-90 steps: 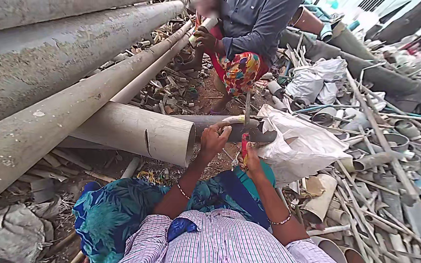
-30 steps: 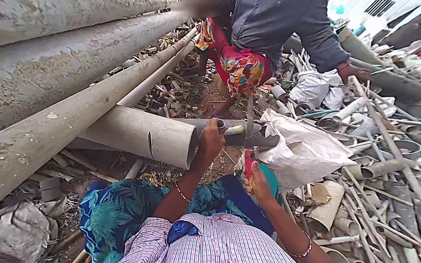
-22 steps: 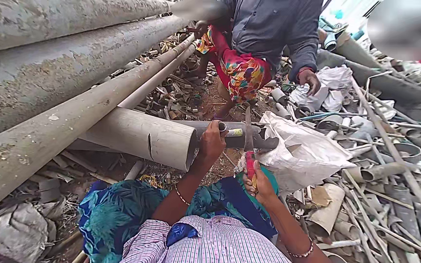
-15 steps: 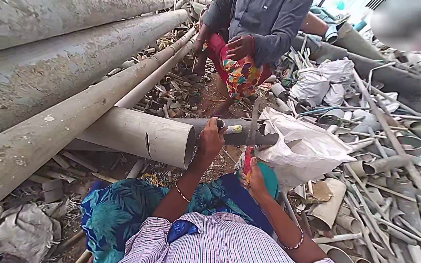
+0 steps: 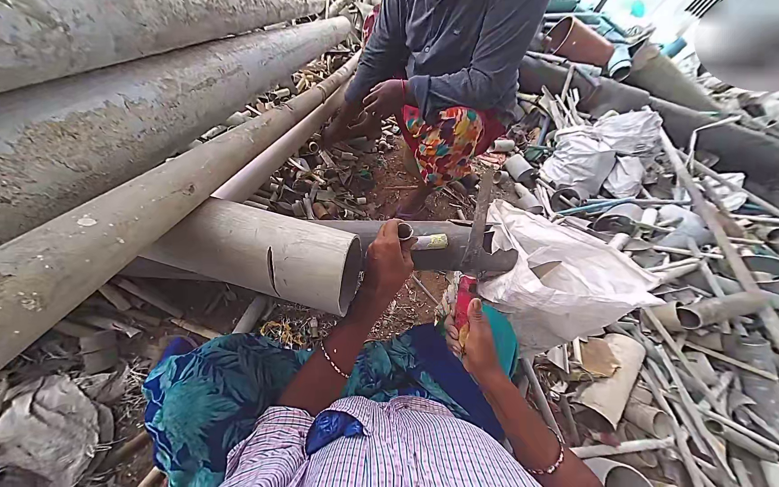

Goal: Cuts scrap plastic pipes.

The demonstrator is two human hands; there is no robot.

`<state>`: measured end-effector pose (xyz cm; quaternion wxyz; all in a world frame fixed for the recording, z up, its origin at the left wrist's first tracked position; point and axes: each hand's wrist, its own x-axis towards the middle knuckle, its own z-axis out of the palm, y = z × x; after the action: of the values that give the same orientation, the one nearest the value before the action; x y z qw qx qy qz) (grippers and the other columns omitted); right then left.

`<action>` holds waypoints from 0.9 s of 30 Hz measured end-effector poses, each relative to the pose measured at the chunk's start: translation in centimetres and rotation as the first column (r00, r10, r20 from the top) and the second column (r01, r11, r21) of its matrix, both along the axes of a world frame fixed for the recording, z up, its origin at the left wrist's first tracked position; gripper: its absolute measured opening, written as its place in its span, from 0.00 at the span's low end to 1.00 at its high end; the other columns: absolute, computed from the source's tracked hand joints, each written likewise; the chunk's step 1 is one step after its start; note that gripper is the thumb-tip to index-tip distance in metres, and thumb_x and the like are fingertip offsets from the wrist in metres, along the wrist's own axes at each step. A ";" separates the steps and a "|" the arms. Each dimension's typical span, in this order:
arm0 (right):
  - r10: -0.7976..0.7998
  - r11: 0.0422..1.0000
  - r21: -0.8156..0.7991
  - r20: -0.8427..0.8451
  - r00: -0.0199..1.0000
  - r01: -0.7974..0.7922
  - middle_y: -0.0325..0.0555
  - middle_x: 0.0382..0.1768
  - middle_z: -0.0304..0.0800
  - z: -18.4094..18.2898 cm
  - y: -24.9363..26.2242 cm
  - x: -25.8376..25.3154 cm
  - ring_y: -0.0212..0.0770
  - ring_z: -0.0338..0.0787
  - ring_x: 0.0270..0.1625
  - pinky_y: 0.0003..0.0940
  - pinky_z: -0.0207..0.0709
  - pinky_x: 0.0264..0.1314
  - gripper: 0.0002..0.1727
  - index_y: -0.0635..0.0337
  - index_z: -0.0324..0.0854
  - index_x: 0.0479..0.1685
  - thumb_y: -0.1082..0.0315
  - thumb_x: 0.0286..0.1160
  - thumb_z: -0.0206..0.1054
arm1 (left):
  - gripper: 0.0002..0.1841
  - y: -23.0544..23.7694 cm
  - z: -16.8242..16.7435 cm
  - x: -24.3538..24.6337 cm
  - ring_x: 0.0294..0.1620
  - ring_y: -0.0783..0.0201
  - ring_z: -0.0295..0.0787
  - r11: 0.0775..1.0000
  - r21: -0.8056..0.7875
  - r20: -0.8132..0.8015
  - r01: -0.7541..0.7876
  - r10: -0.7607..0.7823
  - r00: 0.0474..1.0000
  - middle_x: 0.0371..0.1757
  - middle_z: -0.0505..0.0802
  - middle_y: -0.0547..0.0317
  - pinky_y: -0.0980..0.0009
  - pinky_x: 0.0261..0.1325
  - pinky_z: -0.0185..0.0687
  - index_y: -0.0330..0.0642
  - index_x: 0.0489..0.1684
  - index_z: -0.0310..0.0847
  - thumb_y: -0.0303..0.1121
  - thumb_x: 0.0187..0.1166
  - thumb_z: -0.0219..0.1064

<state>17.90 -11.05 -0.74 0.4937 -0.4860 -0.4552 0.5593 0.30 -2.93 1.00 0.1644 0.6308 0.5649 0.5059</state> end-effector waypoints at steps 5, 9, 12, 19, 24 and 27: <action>0.005 0.998 -0.065 0.045 0.999 -0.002 0.25 0.11 0.68 -2.3 0.4 -0.1 0.19 0.65 0.09 0.12 0.60 0.12 0.30 0.52 0.67 0.29 0.43 0.94 0.33 | 0.16 -0.1 0.3 0.3 0.49 0.38 0.93 1.000 0.003 -0.019 -0.012 0.013 1.000 0.56 0.90 0.31 0.44 0.52 0.88 0.26 0.62 0.78 0.28 0.82 0.69; 0.041 0.957 -0.286 -0.046 0.998 -0.052 0.30 0.09 0.66 0.2 0.6 0.1 0.22 0.63 0.06 0.14 0.59 0.08 0.32 0.54 0.67 0.31 0.47 0.94 0.22 | 0.17 0.2 0.2 -0.1 0.49 0.37 0.93 1.000 -0.008 -0.006 -0.018 0.018 1.000 0.56 0.90 0.31 0.44 0.53 0.87 0.27 0.63 0.78 0.29 0.83 0.69; -0.018 0.963 0.269 -0.075 0.997 0.038 0.21 0.18 0.76 0.2 1.0 1.2 0.17 0.71 0.13 0.13 0.66 0.15 0.27 0.47 0.73 0.37 0.36 0.88 0.42 | 0.18 0.0 0.2 0.1 0.49 0.38 0.93 1.000 0.001 -0.022 -0.012 0.012 1.000 0.56 0.89 0.31 0.45 0.52 0.88 0.26 0.64 0.77 0.29 0.82 0.69; 0.061 0.936 -0.341 -0.085 0.994 -0.087 0.30 0.10 0.67 -0.7 -0.3 -0.4 0.22 0.63 0.07 0.15 0.59 0.08 0.33 0.55 0.67 0.33 0.47 0.94 0.21 | 0.17 0.5 0.3 0.2 0.50 0.37 0.93 0.997 0.051 -0.014 -0.058 0.059 0.998 0.54 0.91 0.30 0.45 0.55 0.87 0.24 0.63 0.78 0.26 0.81 0.70; -0.116 0.843 0.534 0.055 0.992 0.069 0.17 0.21 0.78 -2.8 0.6 1.0 0.14 0.76 0.20 0.13 0.71 0.22 0.28 0.42 0.75 0.39 0.31 0.82 0.44 | 0.18 0.1 0.2 0.1 0.50 0.38 0.93 0.998 0.039 -0.023 -0.053 0.054 0.998 0.55 0.91 0.30 0.45 0.56 0.87 0.24 0.63 0.78 0.28 0.82 0.69; 0.017 0.998 0.063 0.161 0.987 -0.028 0.25 0.13 0.69 -6.0 -0.2 0.1 0.19 0.68 0.13 0.14 0.65 0.16 0.26 0.56 0.69 0.34 0.51 0.96 0.35 | 0.17 0.4 0.2 0.4 0.50 0.38 0.94 0.995 0.037 0.001 -0.089 0.089 0.996 0.52 0.92 0.30 0.45 0.56 0.87 0.21 0.59 0.80 0.27 0.79 0.71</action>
<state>18.03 -11.25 -6.70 0.4647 -0.5078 -0.5169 0.5089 0.74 -2.56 1.16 0.1299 0.6080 0.5829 0.5231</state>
